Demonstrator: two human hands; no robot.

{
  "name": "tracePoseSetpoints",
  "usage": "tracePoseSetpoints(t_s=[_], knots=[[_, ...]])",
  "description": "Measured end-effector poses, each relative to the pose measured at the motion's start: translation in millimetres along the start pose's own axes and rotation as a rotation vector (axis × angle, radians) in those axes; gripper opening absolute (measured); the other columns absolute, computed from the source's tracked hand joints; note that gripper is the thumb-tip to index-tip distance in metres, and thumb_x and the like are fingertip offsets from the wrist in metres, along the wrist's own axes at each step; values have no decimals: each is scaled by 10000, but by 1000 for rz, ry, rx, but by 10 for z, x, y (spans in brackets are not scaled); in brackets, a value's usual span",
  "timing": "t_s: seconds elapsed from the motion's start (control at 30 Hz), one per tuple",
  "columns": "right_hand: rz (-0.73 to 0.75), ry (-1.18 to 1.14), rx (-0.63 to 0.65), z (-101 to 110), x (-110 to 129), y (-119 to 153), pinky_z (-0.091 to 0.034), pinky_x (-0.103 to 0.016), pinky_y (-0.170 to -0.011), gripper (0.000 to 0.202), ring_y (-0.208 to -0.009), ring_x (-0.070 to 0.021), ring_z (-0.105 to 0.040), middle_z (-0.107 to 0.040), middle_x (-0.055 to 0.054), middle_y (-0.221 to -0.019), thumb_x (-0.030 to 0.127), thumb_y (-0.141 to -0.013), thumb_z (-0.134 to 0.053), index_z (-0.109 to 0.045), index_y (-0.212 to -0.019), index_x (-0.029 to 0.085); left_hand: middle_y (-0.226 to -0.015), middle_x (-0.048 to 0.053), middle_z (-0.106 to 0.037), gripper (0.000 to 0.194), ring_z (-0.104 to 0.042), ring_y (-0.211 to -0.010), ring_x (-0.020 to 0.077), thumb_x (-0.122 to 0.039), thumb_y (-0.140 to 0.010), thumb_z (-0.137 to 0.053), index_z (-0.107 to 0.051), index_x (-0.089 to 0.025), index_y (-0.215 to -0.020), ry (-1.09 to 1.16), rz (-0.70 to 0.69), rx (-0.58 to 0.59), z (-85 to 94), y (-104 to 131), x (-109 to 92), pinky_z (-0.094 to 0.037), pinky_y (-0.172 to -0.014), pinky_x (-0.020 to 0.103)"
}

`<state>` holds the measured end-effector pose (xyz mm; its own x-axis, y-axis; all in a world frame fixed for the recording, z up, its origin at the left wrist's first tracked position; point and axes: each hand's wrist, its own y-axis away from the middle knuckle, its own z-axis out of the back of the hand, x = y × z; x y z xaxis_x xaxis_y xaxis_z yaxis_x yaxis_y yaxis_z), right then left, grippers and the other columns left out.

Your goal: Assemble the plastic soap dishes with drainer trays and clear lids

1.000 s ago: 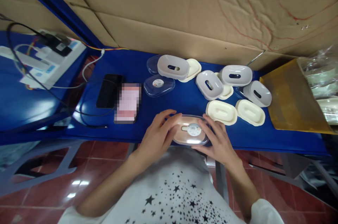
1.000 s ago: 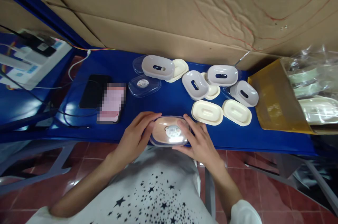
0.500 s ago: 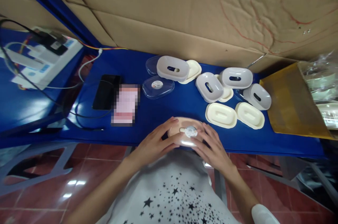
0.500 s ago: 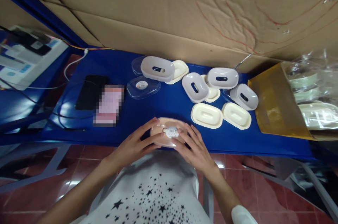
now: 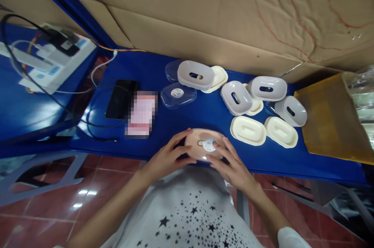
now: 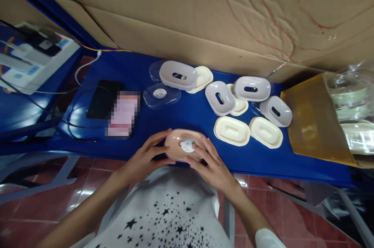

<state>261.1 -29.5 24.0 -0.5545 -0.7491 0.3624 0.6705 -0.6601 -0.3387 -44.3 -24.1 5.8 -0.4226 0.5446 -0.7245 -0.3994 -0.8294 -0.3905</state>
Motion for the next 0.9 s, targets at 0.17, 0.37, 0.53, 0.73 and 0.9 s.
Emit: tracePoseSetpoints(t_s=[0.17, 0.37, 0.53, 0.73, 0.9], knots=[[61, 93, 55, 28, 19, -27, -434, -603, -1311, 619, -1687, -327, -231, -647, -35, -1548, 37, -1017, -640, -579, -1558, 332, -1618, 127, -502, 290, -583, -1485, 302, -332, -1032, -730, -586, -283, -1279, -33, 16, 48, 27, 38, 40, -633, -1131, 518], [-41, -3, 68, 7, -38, -66, -452, -615, -1293, 548, -1670, -325, -286, -601, -44, -1605, 193, -1068, -633, -538, -1585, 348, -1597, 111, -514, 272, -622, -1428, 291, -359, -1027, -734, -578, -274, -1233, -155, 14, 63, 58, -69, 35, -678, -1045, 476], [-268, 158, -8, 234, -336, -59, -354, -672, -1311, 594, -1628, -335, -387, -584, -106, -1625, 302, -1095, -589, -426, -1665, 274, -1546, 163, -529, 299, -626, -1411, 324, -285, -1010, -745, -556, -225, -1235, -328, 99, -105, 113, -341, -22, -655, -1074, 515], [-352, 271, 14, 302, -282, 100, -418, -587, -1239, 515, -1528, -315, -529, -595, -125, -1612, 281, -1114, -551, -482, -1624, 258, -1501, 159, -596, 371, -597, -1435, 308, -119, -1010, -685, -602, -213, -1360, -440, -68, -168, -167, -461, -339, -596, -1136, 480], [-356, 293, -180, 318, -412, -311, -424, -569, -1226, 523, -1523, -316, -527, -617, -103, -1590, 270, -1118, -517, -466, -1637, 289, -1540, 164, -612, 321, -577, -1466, 363, -277, -1083, -620, -622, -183, -1389, -455, -200, 223, -487, -486, -422, -542, -1181, 600]])
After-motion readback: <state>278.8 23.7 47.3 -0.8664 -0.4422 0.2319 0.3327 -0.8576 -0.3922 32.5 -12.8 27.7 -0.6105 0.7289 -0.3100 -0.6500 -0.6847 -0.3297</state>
